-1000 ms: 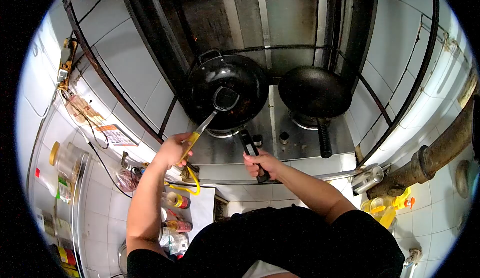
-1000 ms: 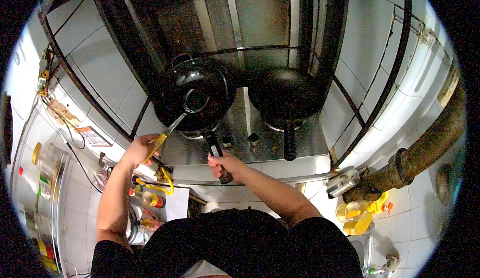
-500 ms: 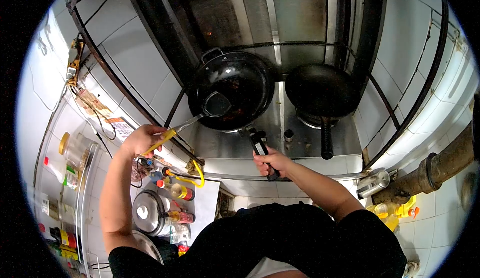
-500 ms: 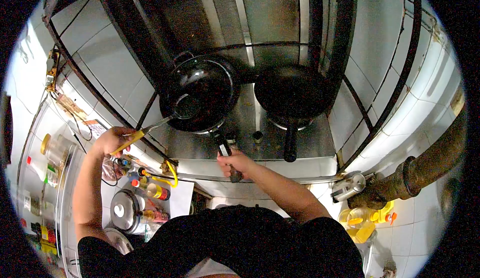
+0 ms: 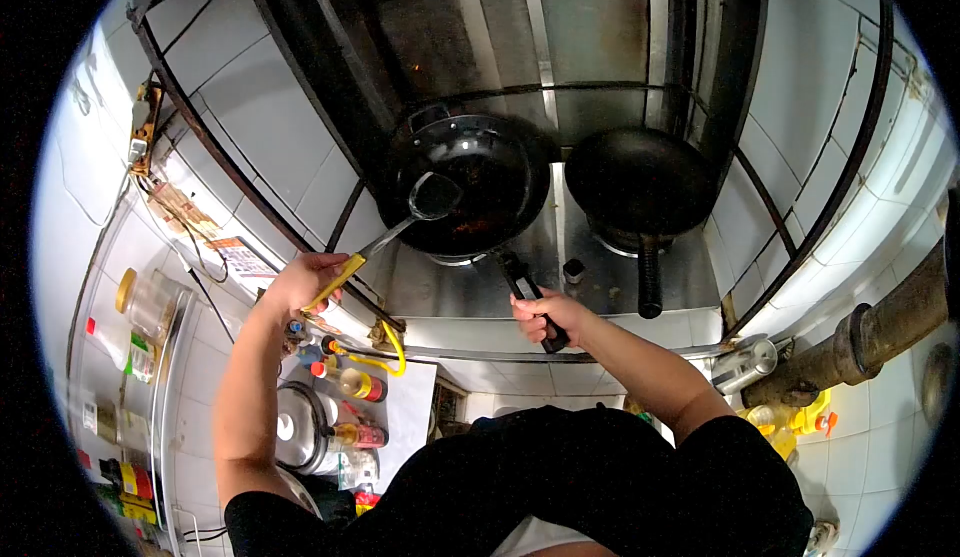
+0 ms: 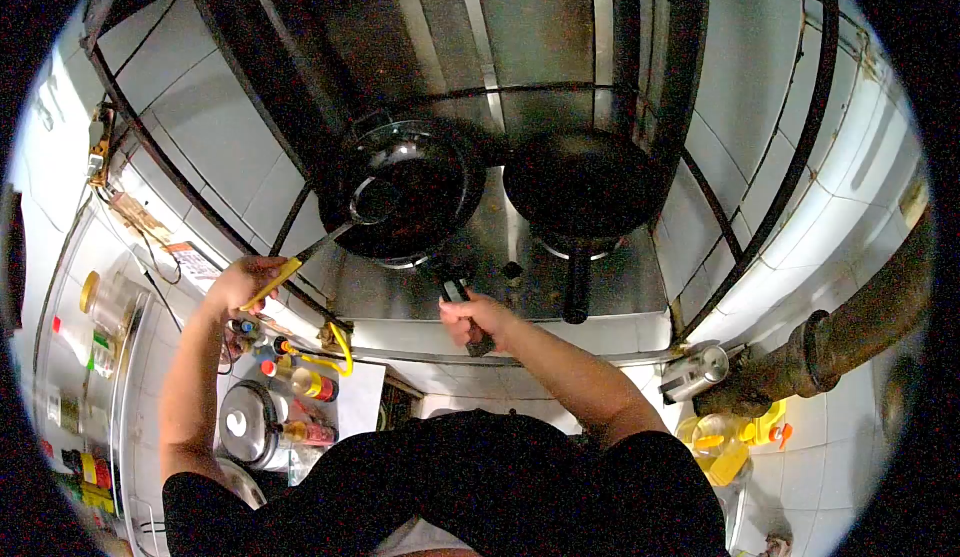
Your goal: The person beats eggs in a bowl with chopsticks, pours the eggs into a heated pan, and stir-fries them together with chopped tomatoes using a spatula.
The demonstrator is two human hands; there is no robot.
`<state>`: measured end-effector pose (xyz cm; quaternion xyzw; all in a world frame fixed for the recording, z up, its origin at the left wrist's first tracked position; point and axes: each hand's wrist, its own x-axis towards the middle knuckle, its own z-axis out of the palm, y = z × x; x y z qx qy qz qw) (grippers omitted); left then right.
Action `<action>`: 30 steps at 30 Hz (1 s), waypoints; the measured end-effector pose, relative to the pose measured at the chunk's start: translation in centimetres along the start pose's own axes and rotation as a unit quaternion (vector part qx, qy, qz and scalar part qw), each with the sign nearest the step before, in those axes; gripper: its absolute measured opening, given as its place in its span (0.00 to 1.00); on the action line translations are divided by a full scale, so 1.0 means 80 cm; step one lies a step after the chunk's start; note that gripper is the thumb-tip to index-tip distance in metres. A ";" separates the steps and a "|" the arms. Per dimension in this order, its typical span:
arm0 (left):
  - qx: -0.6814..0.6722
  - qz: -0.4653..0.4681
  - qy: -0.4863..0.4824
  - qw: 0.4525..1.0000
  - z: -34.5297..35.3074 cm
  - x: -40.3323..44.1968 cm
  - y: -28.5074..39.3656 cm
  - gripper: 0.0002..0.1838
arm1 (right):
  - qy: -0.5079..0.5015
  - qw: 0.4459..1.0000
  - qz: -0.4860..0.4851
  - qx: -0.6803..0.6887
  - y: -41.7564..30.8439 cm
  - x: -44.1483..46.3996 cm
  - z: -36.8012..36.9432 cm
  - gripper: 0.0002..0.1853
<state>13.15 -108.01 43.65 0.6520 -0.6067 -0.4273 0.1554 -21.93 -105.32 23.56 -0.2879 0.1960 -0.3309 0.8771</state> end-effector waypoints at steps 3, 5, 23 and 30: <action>-0.026 -0.007 -0.006 1.000 0.005 0.011 0.005 0.19 | 0.003 1.000 0.002 0.018 -0.007 -0.006 0.007 0.12; -0.031 -0.003 -0.023 0.999 0.018 0.015 0.016 0.20 | 0.009 1.000 0.001 0.012 -0.008 -0.005 0.006 0.12; 0.054 -0.034 -0.080 0.995 0.068 0.058 0.047 0.20 | -0.004 0.999 0.025 0.024 -0.018 -0.010 0.016 0.15; 0.110 -0.035 -0.065 0.991 0.075 0.043 0.058 0.19 | -0.073 0.993 0.026 0.088 0.003 -0.005 -0.006 0.08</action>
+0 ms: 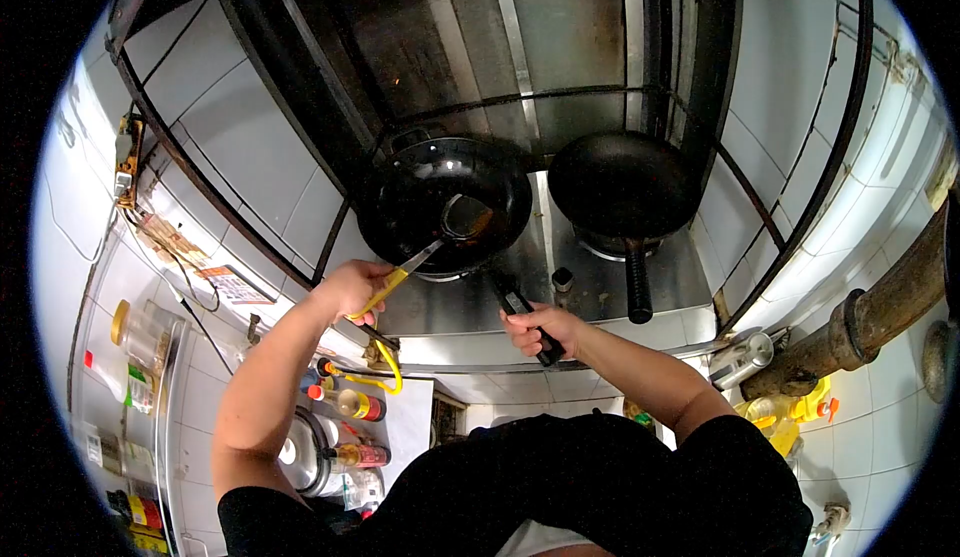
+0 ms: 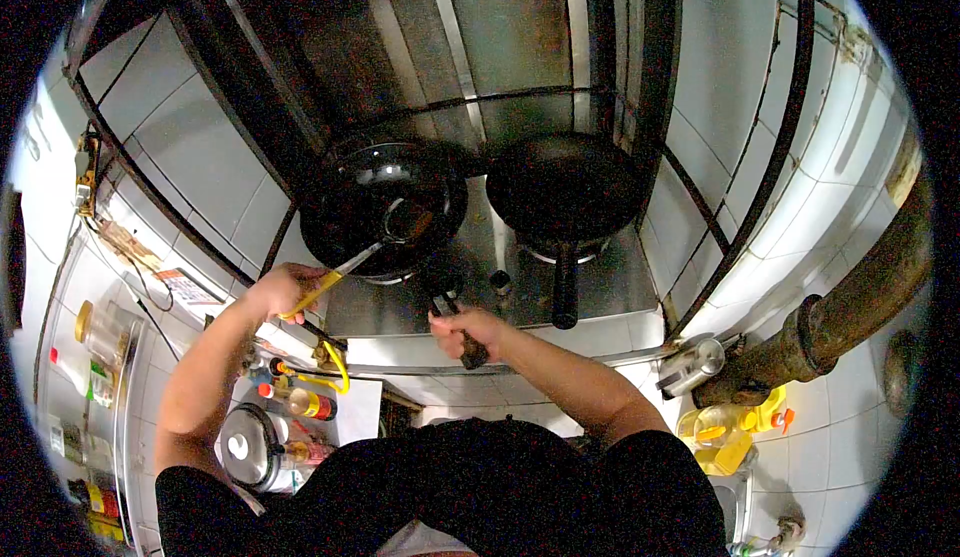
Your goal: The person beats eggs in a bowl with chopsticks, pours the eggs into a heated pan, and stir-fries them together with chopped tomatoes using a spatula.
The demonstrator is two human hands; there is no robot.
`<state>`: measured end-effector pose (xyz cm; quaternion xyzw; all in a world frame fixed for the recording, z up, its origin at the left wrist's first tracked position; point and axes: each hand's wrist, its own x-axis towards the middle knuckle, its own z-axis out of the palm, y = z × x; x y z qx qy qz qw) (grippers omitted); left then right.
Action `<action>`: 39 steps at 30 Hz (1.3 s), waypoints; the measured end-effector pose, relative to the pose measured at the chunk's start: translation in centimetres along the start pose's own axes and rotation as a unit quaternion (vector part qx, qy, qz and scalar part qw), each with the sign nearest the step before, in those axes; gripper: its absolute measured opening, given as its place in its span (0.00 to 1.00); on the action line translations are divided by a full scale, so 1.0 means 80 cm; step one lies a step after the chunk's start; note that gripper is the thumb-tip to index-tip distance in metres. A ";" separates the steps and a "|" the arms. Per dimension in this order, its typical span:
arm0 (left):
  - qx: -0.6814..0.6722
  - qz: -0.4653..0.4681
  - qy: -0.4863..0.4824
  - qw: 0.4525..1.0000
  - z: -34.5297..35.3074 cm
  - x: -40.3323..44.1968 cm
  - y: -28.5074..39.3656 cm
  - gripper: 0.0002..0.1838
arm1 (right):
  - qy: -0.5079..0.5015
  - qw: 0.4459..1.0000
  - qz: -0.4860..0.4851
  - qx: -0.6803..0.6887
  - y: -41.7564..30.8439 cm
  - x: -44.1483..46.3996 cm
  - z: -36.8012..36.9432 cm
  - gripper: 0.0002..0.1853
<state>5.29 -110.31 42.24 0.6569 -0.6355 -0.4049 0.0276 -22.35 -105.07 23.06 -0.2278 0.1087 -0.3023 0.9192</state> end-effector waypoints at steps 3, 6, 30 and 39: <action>-0.004 -0.008 0.006 1.000 0.005 -0.001 -0.002 0.20 | 0.001 1.000 0.003 0.000 0.002 0.000 0.001 0.08; -0.024 -0.006 0.001 1.000 0.009 0.001 -0.008 0.20 | 0.000 1.000 0.003 -0.005 0.001 0.000 0.006 0.08; -0.226 0.064 -0.068 0.970 -0.011 0.022 0.035 0.18 | 0.086 0.994 -0.053 -0.046 -0.021 -0.004 0.009 0.09; -0.220 0.098 -0.105 0.965 -0.012 0.023 0.115 0.17 | 0.085 0.995 -0.047 -0.010 -0.023 -0.003 0.006 0.10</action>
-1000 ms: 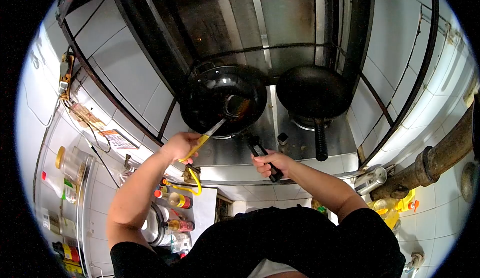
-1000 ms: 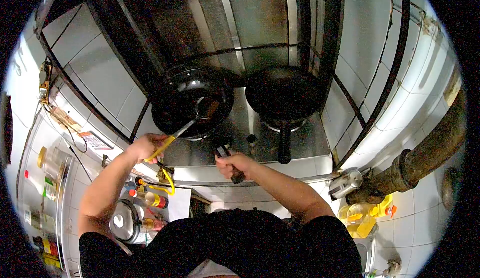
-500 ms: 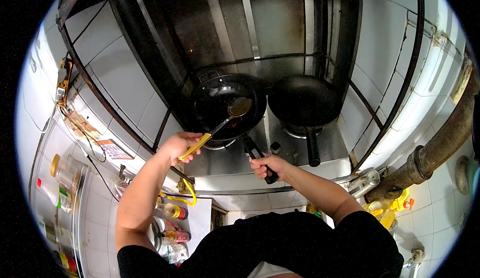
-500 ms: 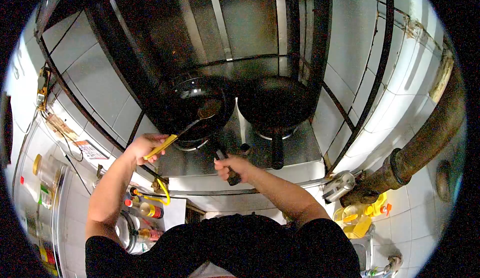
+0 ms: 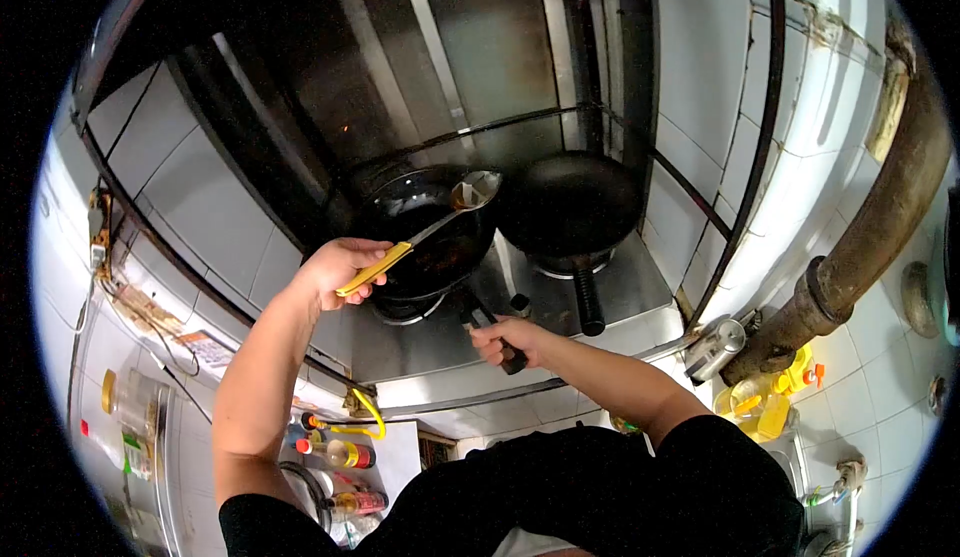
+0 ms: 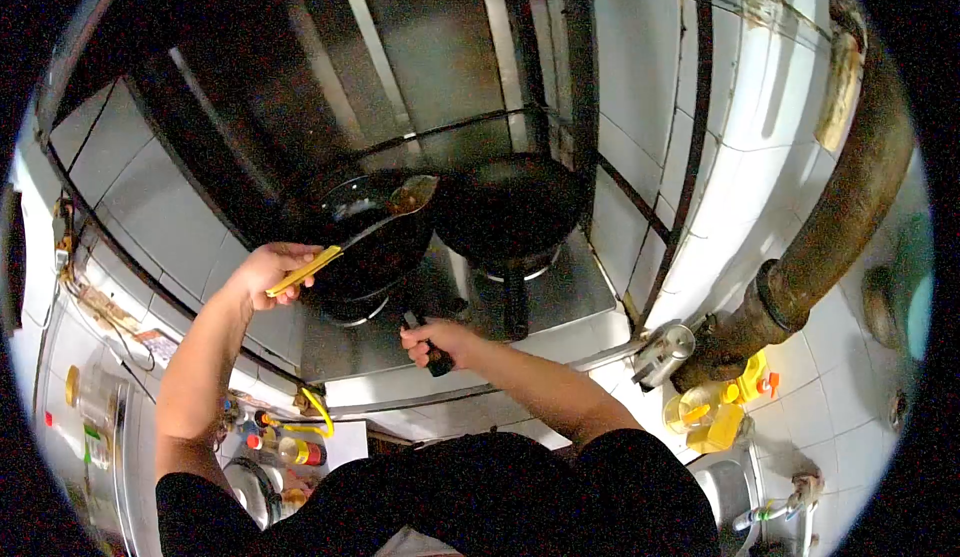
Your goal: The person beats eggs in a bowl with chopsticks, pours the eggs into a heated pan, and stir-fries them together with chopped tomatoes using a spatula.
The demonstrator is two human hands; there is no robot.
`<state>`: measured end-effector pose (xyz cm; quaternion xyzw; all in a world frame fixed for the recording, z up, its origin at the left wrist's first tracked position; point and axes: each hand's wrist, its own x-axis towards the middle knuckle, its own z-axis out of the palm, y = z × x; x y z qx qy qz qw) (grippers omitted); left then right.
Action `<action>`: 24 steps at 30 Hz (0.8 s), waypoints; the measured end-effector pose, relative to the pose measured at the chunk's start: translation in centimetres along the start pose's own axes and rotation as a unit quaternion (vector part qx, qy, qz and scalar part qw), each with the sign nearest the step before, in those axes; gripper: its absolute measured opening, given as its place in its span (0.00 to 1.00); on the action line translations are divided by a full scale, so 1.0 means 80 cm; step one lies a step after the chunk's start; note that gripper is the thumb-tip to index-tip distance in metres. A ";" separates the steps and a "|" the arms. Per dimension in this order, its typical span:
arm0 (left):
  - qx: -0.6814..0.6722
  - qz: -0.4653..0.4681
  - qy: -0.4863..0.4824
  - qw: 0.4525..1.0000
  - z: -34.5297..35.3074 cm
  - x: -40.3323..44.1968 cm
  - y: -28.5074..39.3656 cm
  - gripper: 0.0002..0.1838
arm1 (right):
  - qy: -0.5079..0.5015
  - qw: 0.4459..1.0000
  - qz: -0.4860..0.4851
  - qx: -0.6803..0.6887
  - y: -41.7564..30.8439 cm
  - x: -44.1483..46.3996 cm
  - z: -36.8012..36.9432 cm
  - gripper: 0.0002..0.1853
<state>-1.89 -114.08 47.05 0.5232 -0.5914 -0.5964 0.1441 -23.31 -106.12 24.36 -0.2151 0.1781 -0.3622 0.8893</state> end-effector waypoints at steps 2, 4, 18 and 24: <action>0.002 0.006 -0.016 1.000 0.012 0.013 0.011 0.17 | 0.005 1.000 0.000 0.006 0.002 0.003 -0.004 0.10; 0.012 0.000 -0.025 1.000 0.031 0.026 0.022 0.18 | 0.001 1.000 0.001 -0.001 0.003 0.005 -0.009 0.11; 0.258 0.039 -0.017 0.965 0.158 0.167 0.045 0.20 | 0.014 1.000 0.020 0.014 0.009 -0.002 -0.005 0.12; 0.339 0.070 -0.040 0.937 0.147 0.125 0.038 0.21 | 0.016 1.000 0.007 0.021 0.016 -0.002 -0.007 0.11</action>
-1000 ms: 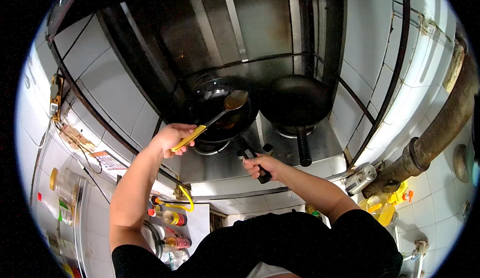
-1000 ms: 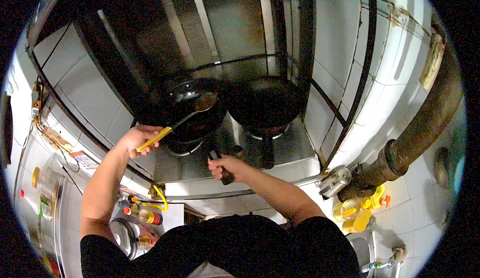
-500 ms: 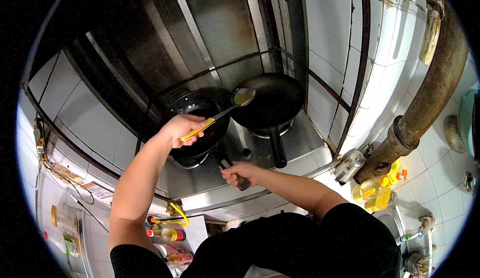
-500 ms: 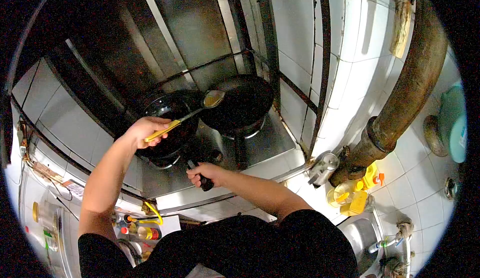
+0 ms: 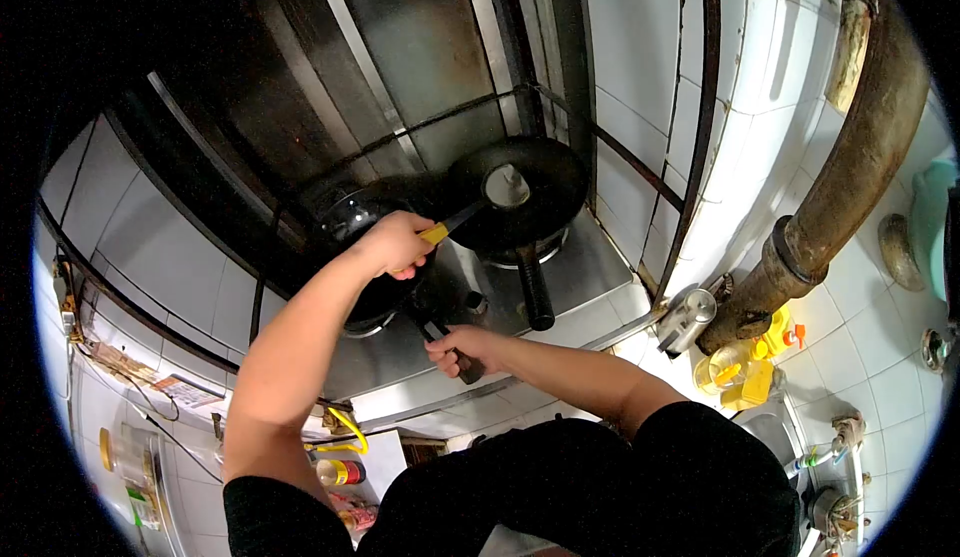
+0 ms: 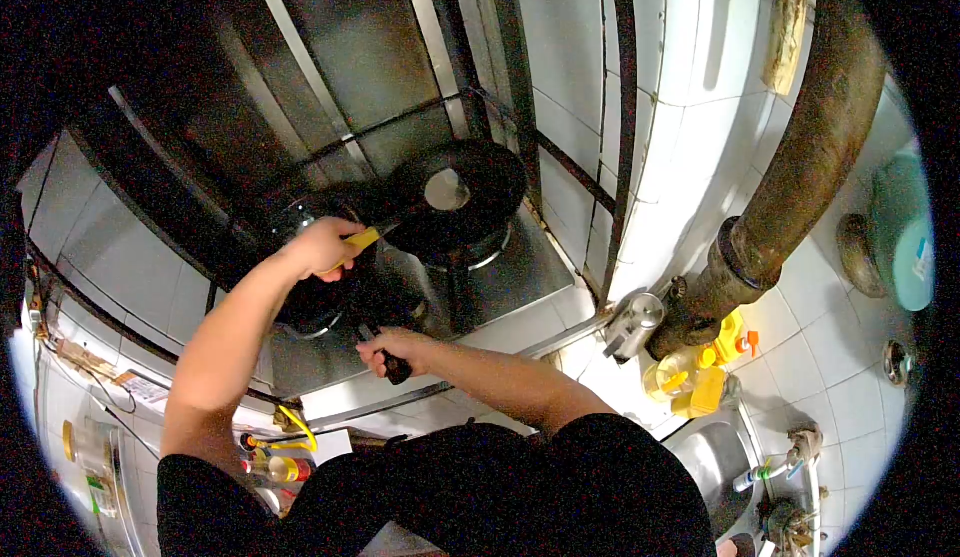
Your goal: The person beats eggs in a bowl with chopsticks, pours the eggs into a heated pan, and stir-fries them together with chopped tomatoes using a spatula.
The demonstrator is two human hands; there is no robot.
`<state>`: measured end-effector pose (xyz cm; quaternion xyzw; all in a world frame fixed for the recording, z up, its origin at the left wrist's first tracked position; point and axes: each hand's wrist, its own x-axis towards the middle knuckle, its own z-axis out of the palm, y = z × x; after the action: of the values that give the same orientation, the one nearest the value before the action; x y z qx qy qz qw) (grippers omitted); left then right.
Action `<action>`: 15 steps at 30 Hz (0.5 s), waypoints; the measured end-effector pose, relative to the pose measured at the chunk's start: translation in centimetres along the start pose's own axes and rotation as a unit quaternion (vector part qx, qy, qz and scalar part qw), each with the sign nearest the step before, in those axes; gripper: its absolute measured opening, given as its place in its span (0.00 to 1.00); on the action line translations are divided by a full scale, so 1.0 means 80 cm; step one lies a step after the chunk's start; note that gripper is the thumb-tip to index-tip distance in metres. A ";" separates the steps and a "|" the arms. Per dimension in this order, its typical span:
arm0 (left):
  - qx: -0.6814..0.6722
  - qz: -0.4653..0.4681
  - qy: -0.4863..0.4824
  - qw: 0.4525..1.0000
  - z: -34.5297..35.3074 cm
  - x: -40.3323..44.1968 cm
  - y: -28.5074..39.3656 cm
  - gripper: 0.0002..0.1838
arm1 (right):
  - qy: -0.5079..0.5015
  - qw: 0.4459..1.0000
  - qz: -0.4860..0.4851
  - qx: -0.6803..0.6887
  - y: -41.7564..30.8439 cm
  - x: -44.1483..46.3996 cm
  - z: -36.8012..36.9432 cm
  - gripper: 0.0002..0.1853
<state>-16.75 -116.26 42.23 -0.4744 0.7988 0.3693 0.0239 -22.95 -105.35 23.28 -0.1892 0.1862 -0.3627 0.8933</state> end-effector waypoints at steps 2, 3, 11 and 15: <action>0.073 0.008 0.021 0.997 -0.008 -0.032 -0.003 0.19 | 0.006 1.000 -0.006 0.006 0.001 -0.002 0.005 0.11; 0.143 -0.007 0.028 0.989 -0.013 -0.061 0.014 0.19 | 0.018 1.000 -0.001 -0.008 0.000 -0.004 0.008 0.12; 0.363 0.153 0.217 0.893 0.002 -0.030 -0.045 0.22 | -0.012 1.000 0.015 0.006 0.005 0.010 0.005 0.12; -0.184 0.007 0.028 0.983 -0.015 -0.021 -0.055 0.19 | 0.006 1.000 -0.004 -0.003 0.002 0.004 0.021 0.10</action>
<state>-12.05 -117.00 41.27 -0.4748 0.7210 0.4968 -0.0885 -21.85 -105.10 24.61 -0.1902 0.1923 -0.3666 0.8902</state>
